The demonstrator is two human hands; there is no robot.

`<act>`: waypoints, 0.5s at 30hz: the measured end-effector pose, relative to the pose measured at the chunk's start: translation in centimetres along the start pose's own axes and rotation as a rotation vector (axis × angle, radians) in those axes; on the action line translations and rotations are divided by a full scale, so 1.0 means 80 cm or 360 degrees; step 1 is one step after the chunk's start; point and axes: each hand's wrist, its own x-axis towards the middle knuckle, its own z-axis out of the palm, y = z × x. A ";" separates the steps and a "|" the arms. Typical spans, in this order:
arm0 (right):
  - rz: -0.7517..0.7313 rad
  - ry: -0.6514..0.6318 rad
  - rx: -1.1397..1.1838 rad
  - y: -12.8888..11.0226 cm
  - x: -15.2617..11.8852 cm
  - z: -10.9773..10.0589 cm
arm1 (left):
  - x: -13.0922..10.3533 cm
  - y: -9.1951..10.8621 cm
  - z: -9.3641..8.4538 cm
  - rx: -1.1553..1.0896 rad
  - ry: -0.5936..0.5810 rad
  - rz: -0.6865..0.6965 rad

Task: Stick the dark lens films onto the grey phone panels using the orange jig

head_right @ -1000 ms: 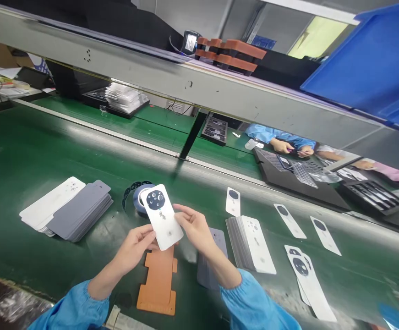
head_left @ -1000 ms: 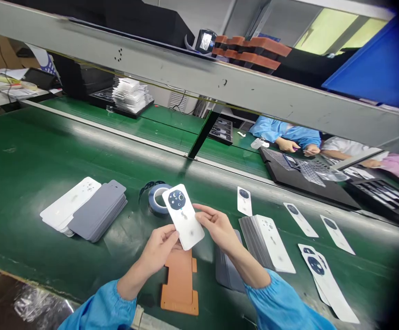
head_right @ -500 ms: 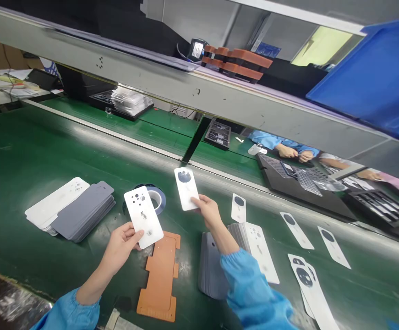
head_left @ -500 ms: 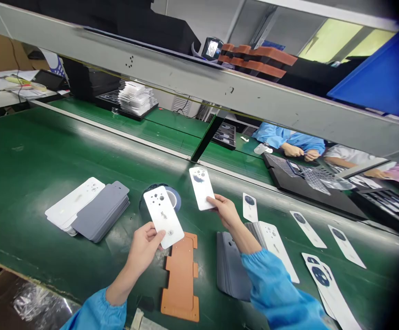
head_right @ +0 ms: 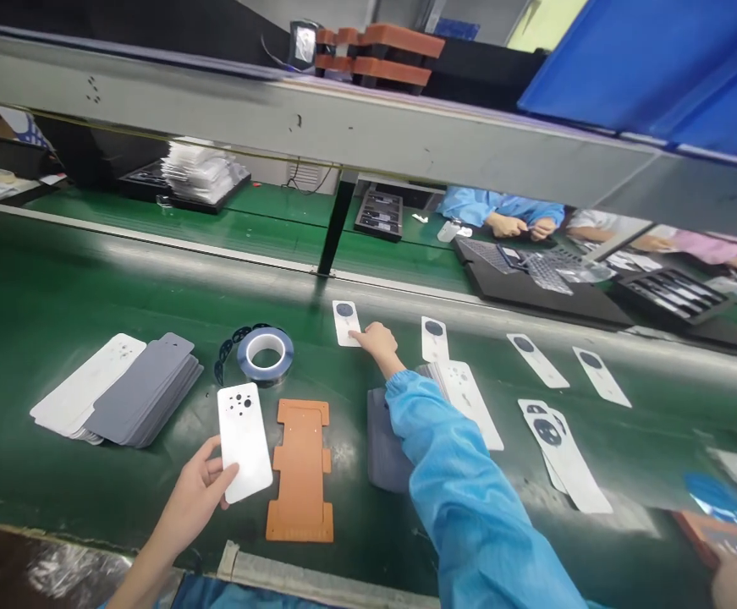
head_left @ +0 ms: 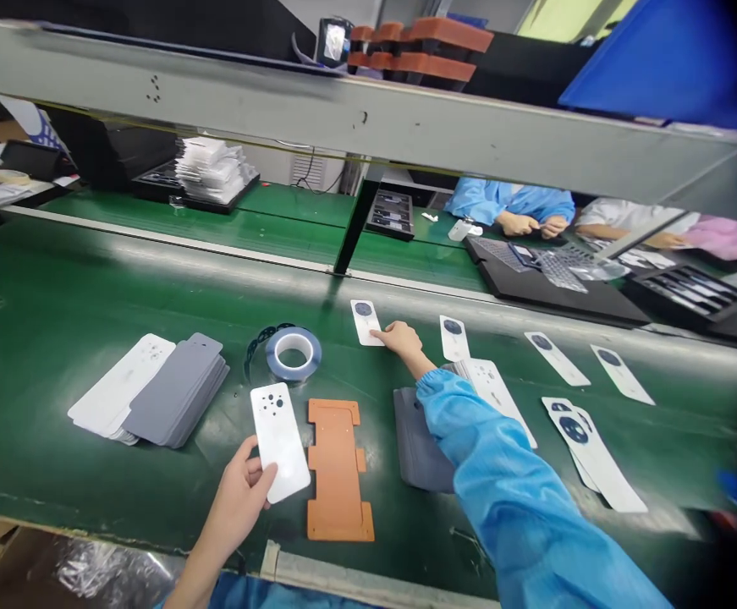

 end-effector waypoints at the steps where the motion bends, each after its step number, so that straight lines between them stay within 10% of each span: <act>1: -0.0050 -0.0007 -0.0017 0.005 -0.005 -0.006 | 0.000 -0.005 -0.006 0.0093 0.0038 -0.0002; 8: -0.0498 -0.0282 -0.0030 0.056 -0.084 -0.068 | -0.009 -0.009 -0.034 0.1398 0.0447 0.0302; 15: -0.0826 -0.0332 0.0017 0.063 -0.165 -0.073 | 0.001 0.008 -0.033 0.1445 0.0650 0.0647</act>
